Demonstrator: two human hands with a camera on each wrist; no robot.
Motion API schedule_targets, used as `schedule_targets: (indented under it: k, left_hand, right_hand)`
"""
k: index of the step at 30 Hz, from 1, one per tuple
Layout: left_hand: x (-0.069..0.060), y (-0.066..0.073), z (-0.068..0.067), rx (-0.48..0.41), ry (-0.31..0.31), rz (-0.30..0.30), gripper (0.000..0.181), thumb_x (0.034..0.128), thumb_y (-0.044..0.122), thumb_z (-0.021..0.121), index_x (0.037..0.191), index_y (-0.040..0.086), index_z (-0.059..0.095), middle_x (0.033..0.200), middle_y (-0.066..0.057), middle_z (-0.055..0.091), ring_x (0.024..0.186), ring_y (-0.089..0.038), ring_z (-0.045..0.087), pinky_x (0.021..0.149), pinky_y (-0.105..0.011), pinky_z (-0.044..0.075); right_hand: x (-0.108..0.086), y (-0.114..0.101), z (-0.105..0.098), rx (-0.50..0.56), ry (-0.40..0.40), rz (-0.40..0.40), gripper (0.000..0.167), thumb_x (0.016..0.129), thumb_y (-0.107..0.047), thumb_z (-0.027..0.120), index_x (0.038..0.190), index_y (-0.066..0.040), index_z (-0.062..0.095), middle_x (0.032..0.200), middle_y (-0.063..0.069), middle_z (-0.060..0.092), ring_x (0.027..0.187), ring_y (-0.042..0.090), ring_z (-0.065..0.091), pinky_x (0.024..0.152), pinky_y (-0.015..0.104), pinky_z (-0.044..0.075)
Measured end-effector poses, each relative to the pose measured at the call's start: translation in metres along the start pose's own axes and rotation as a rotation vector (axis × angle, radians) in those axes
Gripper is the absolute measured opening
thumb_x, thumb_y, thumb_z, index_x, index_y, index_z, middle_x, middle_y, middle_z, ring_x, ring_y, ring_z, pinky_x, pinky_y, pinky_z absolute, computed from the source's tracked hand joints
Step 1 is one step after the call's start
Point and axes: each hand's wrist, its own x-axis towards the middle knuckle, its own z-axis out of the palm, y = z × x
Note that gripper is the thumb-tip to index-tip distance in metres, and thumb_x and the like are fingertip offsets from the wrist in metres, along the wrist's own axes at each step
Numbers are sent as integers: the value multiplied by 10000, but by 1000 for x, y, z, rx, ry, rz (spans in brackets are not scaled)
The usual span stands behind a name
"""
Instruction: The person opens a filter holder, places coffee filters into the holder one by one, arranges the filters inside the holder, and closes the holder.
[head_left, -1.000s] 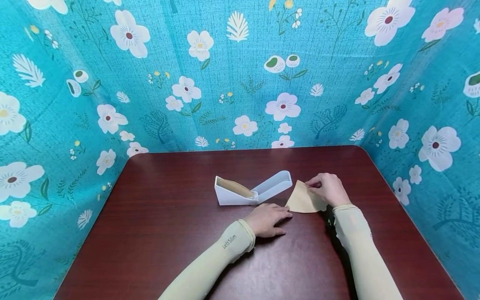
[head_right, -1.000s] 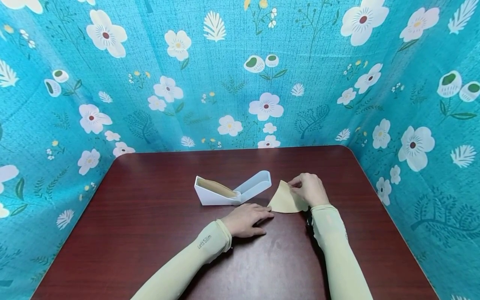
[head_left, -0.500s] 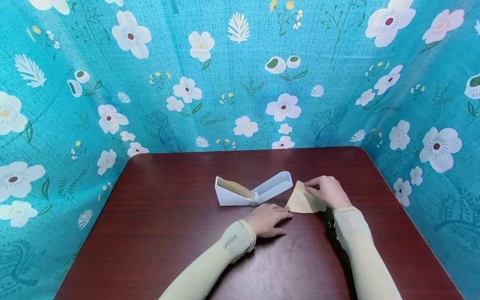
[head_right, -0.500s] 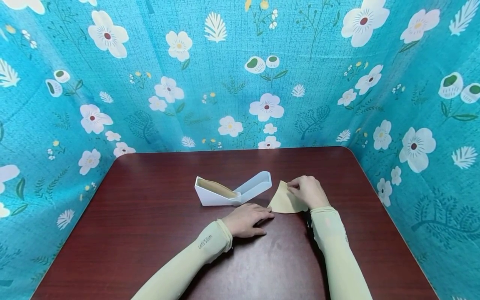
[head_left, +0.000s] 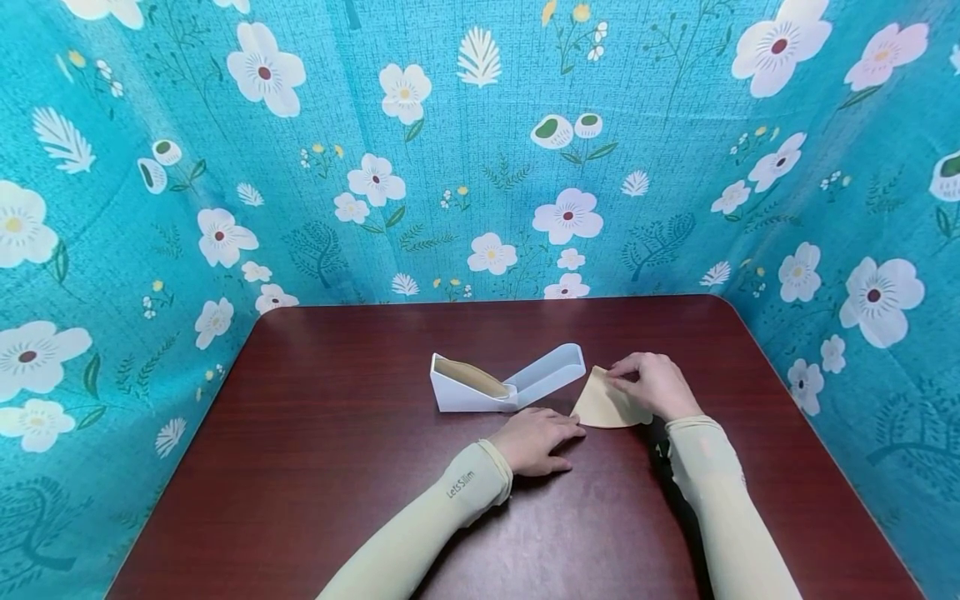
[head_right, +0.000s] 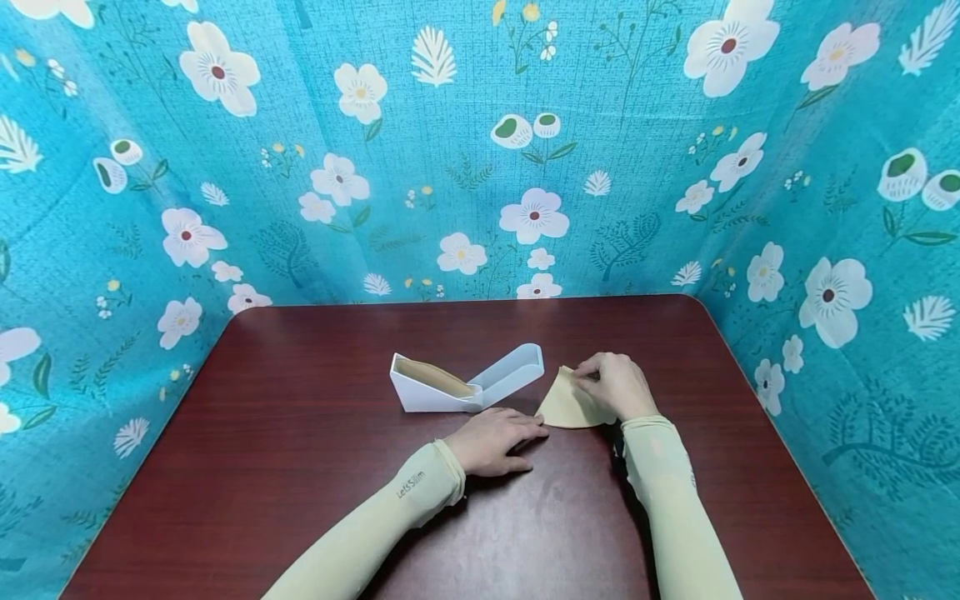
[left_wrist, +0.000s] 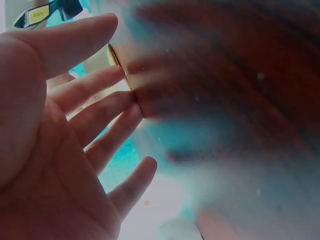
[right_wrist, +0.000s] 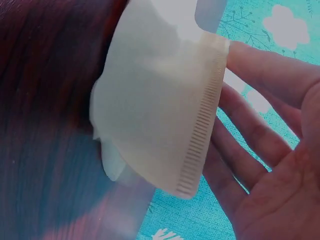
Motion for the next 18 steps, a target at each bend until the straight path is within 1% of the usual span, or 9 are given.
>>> schedule_targets:
  k: [2,5,8,10,13,14,15,18]
  left_hand:
    - [0,-1,1,7,8,4,556,985,434,679,1493,244,556,1586,39,500,1426,-117,495,1180,-313,379]
    - [0,-1,1,6,25,11,551,983,431,682,1487,242,563,1573,40,517,1420,-114,505,1174,-308,386]
    - [2,0,0,-21,81,15,532,985,393,689,1473,216,575,1539,27,558,1396,-117,536,1161,-291,402]
    - [4,1,-2,-63,145,6,512,990,345,692,1464,188,578,1501,17,593,1367,-125,566,1145,-278,419]
    - [5,3,-9,-129,280,-26,497,983,271,706,1449,155,581,1422,9,644,1288,-123,621,1082,-249,472]
    - [4,4,-11,-145,328,-41,488,980,245,707,1442,148,584,1389,8,661,1239,-118,646,1047,-244,495]
    - [4,4,-14,-155,375,-56,488,972,226,712,1436,140,587,1373,6,670,1222,-114,656,1027,-241,508]
    - [2,6,-19,-175,490,-102,484,965,199,710,1428,122,592,1346,2,687,1196,-105,674,994,-244,532]
  right_hand:
    - [0,0,0,7,4,1,135,858,-95,822,993,-97,833,977,113,790,919,311,713,792,495,557]
    - [1,0,-1,21,21,5,148,852,-71,820,998,-92,825,921,100,789,854,274,708,742,439,539]
    - [0,1,-3,52,33,1,145,864,-61,810,1005,-94,824,919,98,789,837,261,707,715,387,539]
    - [-2,1,-7,83,38,0,138,870,-69,810,1004,-97,829,948,107,790,844,265,701,700,368,550]
    - [-4,1,-14,130,46,-15,135,875,-82,816,1007,-108,831,973,110,791,859,268,700,686,340,564]
    - [-5,1,-16,146,51,-23,138,874,-81,819,1008,-113,832,979,107,792,866,263,700,687,325,566]
    - [-5,1,-19,161,55,-35,141,871,-82,825,1006,-123,833,977,97,793,870,251,701,692,303,566]
    - [-9,-2,-28,209,62,-84,151,859,-87,842,997,-150,835,959,54,796,851,178,699,694,237,562]
